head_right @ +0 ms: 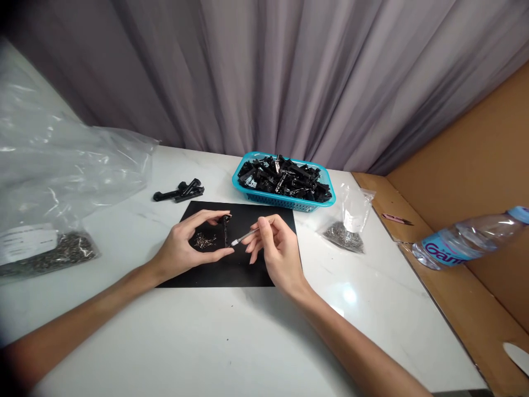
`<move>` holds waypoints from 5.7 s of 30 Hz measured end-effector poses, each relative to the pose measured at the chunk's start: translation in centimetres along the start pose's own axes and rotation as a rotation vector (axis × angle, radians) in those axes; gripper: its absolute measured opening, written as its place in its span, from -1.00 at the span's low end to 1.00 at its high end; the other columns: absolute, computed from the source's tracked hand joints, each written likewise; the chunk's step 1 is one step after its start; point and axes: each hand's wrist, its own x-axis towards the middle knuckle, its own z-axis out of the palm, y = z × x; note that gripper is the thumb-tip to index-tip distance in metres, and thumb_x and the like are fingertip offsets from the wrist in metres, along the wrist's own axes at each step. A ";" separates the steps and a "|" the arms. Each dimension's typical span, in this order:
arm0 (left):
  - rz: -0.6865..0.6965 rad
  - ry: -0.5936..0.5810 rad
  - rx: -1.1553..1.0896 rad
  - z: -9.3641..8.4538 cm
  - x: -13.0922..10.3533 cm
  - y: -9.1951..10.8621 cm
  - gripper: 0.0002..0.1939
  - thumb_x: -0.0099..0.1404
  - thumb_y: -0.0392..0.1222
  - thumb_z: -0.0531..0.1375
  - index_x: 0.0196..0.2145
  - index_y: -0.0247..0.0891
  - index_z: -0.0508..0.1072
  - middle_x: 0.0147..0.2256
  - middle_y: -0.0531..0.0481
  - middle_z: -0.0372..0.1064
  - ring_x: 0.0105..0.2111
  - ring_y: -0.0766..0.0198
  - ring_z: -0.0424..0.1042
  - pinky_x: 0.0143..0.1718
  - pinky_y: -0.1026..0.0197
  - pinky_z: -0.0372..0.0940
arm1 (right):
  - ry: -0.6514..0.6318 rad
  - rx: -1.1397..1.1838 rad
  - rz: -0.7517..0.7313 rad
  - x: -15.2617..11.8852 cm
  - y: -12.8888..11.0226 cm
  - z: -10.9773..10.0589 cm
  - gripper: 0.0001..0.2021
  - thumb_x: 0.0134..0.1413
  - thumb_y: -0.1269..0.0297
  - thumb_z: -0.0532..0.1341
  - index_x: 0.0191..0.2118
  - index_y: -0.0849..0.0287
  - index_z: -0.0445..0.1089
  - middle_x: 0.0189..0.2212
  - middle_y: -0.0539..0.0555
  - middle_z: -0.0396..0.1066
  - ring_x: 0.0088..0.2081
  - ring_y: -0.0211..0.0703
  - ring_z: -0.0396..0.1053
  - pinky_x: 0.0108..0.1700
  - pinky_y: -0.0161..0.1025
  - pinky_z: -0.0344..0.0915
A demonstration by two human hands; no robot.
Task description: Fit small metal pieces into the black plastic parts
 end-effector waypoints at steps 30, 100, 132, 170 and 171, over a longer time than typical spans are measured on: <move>0.085 0.131 0.057 0.4 -0.2 0.0 -0.40 0.02 -0.14 0.51 0.02 -0.30 0.54 -0.20 -0.06 0.59 -0.29 0.24 0.54 -0.20 0.21 0.50 | 0.043 -0.038 -0.089 -1.3 0.3 1.4 -0.76 0.42 0.13 0.16 -0.26 0.16 0.38 -0.45 0.02 0.55 -0.54 -0.22 0.51 -0.47 -0.24 0.51; -0.105 0.122 0.393 -2.8 1.1 -4.3 -0.60 0.40 0.10 0.19 0.09 -0.12 0.44 0.10 -0.10 0.45 0.16 -0.06 0.32 0.24 -0.18 0.21 | 0.122 -0.749 -0.503 4.4 0.2 -5.3 -0.86 0.41 0.22 0.10 -0.14 0.11 0.37 -0.21 0.09 0.45 -0.24 -0.12 0.34 -0.16 -0.18 0.30; -0.324 0.139 0.847 -4.7 1.0 -8.8 -0.49 0.34 0.04 0.13 0.08 -0.40 0.45 0.05 -0.34 0.44 0.03 -0.18 0.38 0.11 -0.08 0.23 | -0.498 -1.011 -0.167 4.2 -1.5 -7.3 -0.77 0.42 0.17 0.14 -0.22 0.11 0.48 -0.31 0.04 0.51 -0.35 -0.17 0.38 -0.28 -0.24 0.28; -0.357 0.240 -0.111 -2.2 1.3 -1.3 -0.49 0.43 -0.01 0.14 0.26 -0.14 0.19 -0.17 0.06 0.29 -0.51 0.39 0.50 -0.32 0.20 0.43 | -0.318 -1.090 -0.029 1.5 -3.0 -6.5 -0.81 0.32 0.34 0.16 -0.20 0.07 0.54 -0.23 0.05 0.48 -0.33 -0.16 0.37 -0.24 -0.22 0.25; -0.362 0.181 -0.124 -1.9 1.1 -0.6 -0.49 0.45 -0.01 0.12 0.28 -0.13 0.19 -0.16 0.05 0.28 -0.50 0.40 0.49 -0.33 0.21 0.43 | -0.334 -1.076 -0.031 1.4 -2.9 -6.4 -0.81 0.32 0.34 0.15 -0.19 0.09 0.54 -0.22 0.07 0.48 -0.33 -0.16 0.37 -0.24 -0.21 0.26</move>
